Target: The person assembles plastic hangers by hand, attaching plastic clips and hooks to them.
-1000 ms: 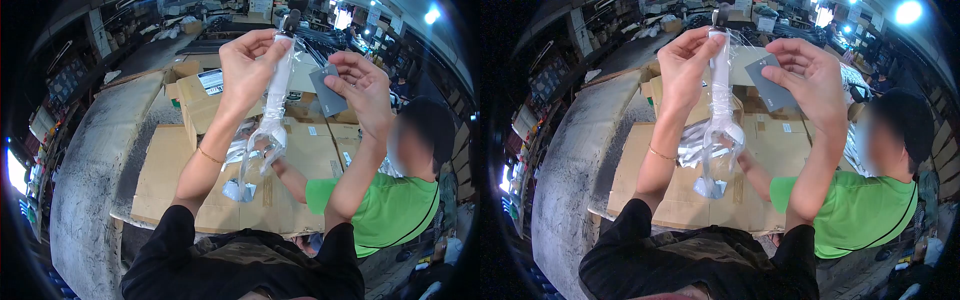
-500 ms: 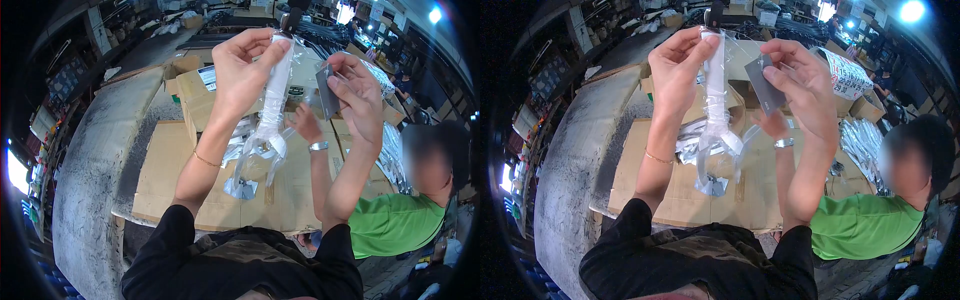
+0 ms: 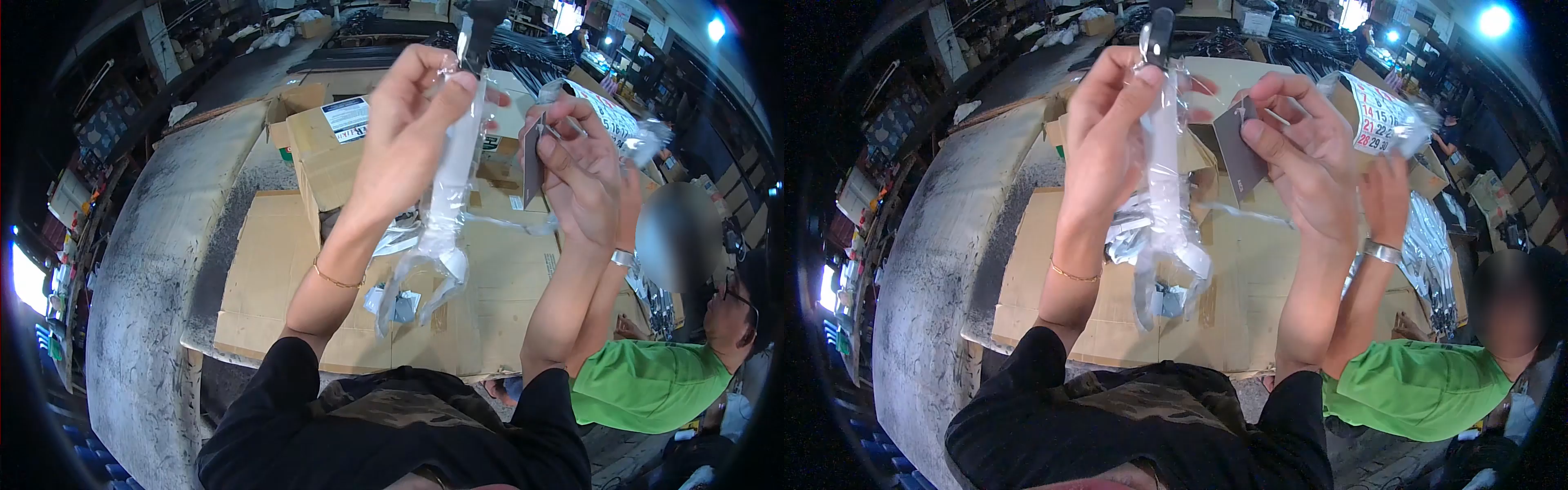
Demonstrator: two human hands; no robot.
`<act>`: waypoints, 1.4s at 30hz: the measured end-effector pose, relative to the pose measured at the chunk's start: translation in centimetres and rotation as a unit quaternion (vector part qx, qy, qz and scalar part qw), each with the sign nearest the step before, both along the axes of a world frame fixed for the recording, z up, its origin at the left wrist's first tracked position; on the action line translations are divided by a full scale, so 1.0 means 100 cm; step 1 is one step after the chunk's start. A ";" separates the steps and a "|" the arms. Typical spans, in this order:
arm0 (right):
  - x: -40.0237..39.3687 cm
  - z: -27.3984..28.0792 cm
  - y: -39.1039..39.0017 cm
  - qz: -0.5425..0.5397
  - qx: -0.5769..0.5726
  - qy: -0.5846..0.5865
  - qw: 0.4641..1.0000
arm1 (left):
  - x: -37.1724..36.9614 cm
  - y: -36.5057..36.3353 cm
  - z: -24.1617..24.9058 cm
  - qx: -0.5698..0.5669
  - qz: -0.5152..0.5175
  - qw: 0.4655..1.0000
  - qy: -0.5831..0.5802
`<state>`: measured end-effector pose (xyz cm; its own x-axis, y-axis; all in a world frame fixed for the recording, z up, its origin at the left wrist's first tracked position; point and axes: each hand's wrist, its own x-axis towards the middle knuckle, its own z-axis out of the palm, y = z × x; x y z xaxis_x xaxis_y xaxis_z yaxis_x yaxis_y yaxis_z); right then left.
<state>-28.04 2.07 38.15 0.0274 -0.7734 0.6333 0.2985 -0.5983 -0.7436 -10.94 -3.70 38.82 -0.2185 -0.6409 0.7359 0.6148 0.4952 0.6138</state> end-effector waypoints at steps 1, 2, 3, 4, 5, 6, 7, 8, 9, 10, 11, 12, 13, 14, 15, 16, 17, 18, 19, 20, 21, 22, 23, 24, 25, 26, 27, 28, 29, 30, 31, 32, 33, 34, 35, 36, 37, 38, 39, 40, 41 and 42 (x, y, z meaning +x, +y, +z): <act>0.002 -0.002 -0.001 0.001 0.001 0.000 1.000 | -0.003 0.006 -0.002 0.036 -0.048 0.998 0.007; 0.003 -0.005 -0.002 -0.030 -0.025 0.012 0.999 | -0.005 0.008 -0.003 0.072 -0.096 0.993 0.013; 0.005 -0.006 -0.002 -0.061 -0.051 0.025 0.997 | -0.004 0.007 -0.004 0.072 -0.096 0.993 0.013; 0.006 -0.007 0.000 -0.061 -0.051 0.025 0.997 | -0.001 0.005 -0.005 0.092 -0.114 0.989 0.004; 0.009 -0.007 0.003 -0.105 -0.057 0.060 0.991 | 0.001 0.004 -0.007 0.112 -0.132 0.985 -0.005; 0.011 -0.008 0.005 -0.149 -0.063 0.095 0.982 | 0.002 0.004 -0.009 0.114 -0.133 0.985 -0.006; 0.014 -0.007 0.007 -0.150 -0.061 0.095 0.982 | 0.002 0.003 -0.010 0.126 -0.162 0.979 -0.001; 0.018 -0.006 0.009 -0.167 -0.084 0.087 0.978 | 0.002 0.003 -0.012 0.138 -0.191 0.972 0.003; 0.020 -0.006 0.009 -0.184 -0.106 0.078 0.974 | 0.000 0.003 -0.013 0.140 -0.191 0.972 0.003; 0.023 -0.007 0.007 -0.185 -0.104 0.078 0.974 | -0.001 0.005 -0.014 0.143 -0.207 0.968 0.029; 0.026 -0.008 0.006 -0.212 -0.132 0.072 0.966 | -0.002 0.007 -0.015 0.145 -0.222 0.963 0.056; 0.026 -0.009 0.004 -0.238 -0.159 0.066 0.956 | -0.002 0.009 -0.015 0.148 -0.221 0.962 0.056; 0.025 -0.009 0.003 -0.238 -0.157 0.067 0.956 | -0.002 0.011 -0.013 0.149 -0.208 0.966 0.030; 0.024 -0.011 0.000 -0.272 -0.188 0.087 0.940 | -0.001 0.013 -0.013 0.151 -0.195 0.969 0.003; 0.025 -0.013 -0.001 -0.306 -0.218 0.108 0.920 | -0.001 0.012 -0.016 0.153 -0.194 0.969 0.004; 0.026 -0.016 -0.001 -0.305 -0.216 0.108 0.921 | 0.000 0.011 -0.020 0.143 -0.204 0.968 -0.009; 0.027 -0.018 -0.001 -0.300 -0.215 0.103 0.924 | 0.000 0.010 -0.022 0.133 -0.215 0.967 -0.022; 0.028 -0.020 -0.001 -0.296 -0.214 0.098 0.926 | 0.000 0.012 -0.022 0.134 -0.214 0.967 -0.022; 0.029 -0.021 -0.001 -0.295 -0.212 0.098 0.927 | 0.001 0.014 -0.021 0.131 -0.188 0.972 -0.042; 0.034 -0.021 0.001 -0.277 -0.195 0.059 0.939 | 0.001 0.016 -0.020 0.127 -0.162 0.977 -0.063; 0.037 -0.022 0.002 -0.259 -0.176 0.020 0.949 | 0.001 0.018 -0.020 0.130 -0.162 0.976 -0.063; 0.039 -0.022 0.002 -0.259 -0.174 0.020 0.950 | 0.000 0.019 -0.020 0.136 -0.149 0.978 -0.050; 0.041 -0.022 0.001 -0.267 -0.169 0.016 0.949 | -0.001 0.019 -0.020 0.142 -0.137 0.980 -0.037; 0.042 -0.023 0.001 -0.275 -0.166 0.011 0.947 | 0.000 0.018 -0.021 0.144 -0.137 0.979 -0.037; 0.041 -0.023 -0.001 -0.274 -0.164 0.012 0.948 | 0.000 0.017 -0.022 0.121 -0.098 0.986 -0.063; 0.039 -0.023 -0.005 -0.313 -0.201 0.045 0.927 | 0.000 0.016 -0.022 0.098 -0.058 0.990 -0.089; 0.039 -0.023 -0.007 -0.351 -0.237 0.078 0.903 | 0.000 0.016 -0.022 0.100 -0.056 0.989 -0.089; 0.038 -0.024 -0.007 -0.349 -0.236 0.078 0.904 | 0.000 0.017 -0.022 0.076 -0.016 0.992 -0.098; 0.037 -0.023 -0.007 -0.368 -0.246 0.103 0.891 | 0.001 0.017 -0.022 0.051 0.023 0.993 -0.106; 0.037 -0.023 -0.007 -0.387 -0.256 0.128 0.877 | 0.001 0.017 -0.022 0.053 0.024 0.993 -0.106; 0.037 -0.023 -0.007 -0.386 -0.254 0.129 0.877 | 0.002 0.018 -0.022 0.037 0.053 0.990 -0.122; 0.037 -0.024 -0.007 -0.404 -0.274 0.145 0.861 | 0.003 0.018 -0.023 0.021 0.082 0.987 -0.139; 0.037 -0.023 -0.008 -0.421 -0.293 0.162 0.843 | 0.002 0.016 -0.024 0.023 0.082 0.987 -0.139; 0.036 -0.022 -0.008 -0.421 -0.292 0.162 0.843 | 0.000 0.013 -0.026 -0.008 0.100 0.986 -0.132; 0.035 -0.021 -0.009 -0.446 -0.319 0.189 0.815 | -0.001 0.011 -0.027 -0.040 0.118 0.984 -0.124; 0.034 -0.020 -0.010 -0.470 -0.346 0.215 0.783 | -0.002 0.011 -0.027 -0.039 0.118 0.984 -0.124; 0.035 -0.018 -0.009 -0.469 -0.346 0.215 0.784 | -0.003 0.011 -0.027 -0.041 0.125 0.986 -0.101; 0.035 -0.016 -0.009 -0.477 -0.376 0.238 0.758 | -0.004 0.011 -0.027 -0.044 0.131 0.987 -0.077; 0.035 -0.015 -0.010 -0.484 -0.405 0.260 0.731 | -0.004 0.010 -0.027 -0.043 0.130 0.987 -0.078; 0.035 -0.016 -0.011 -0.484 -0.404 0.261 0.731 | -0.004 0.010 -0.028 -0.036 0.123 0.989 -0.076; 0.035 -0.017 -0.012 -0.482 -0.414 0.264 0.726 | -0.004 0.010 -0.029 -0.028 0.116 0.990 -0.075; 0.036 -0.018 -0.014 -0.480 -0.424 0.267 0.721 | -0.004 0.010 -0.029 -0.028 0.115 0.990 -0.075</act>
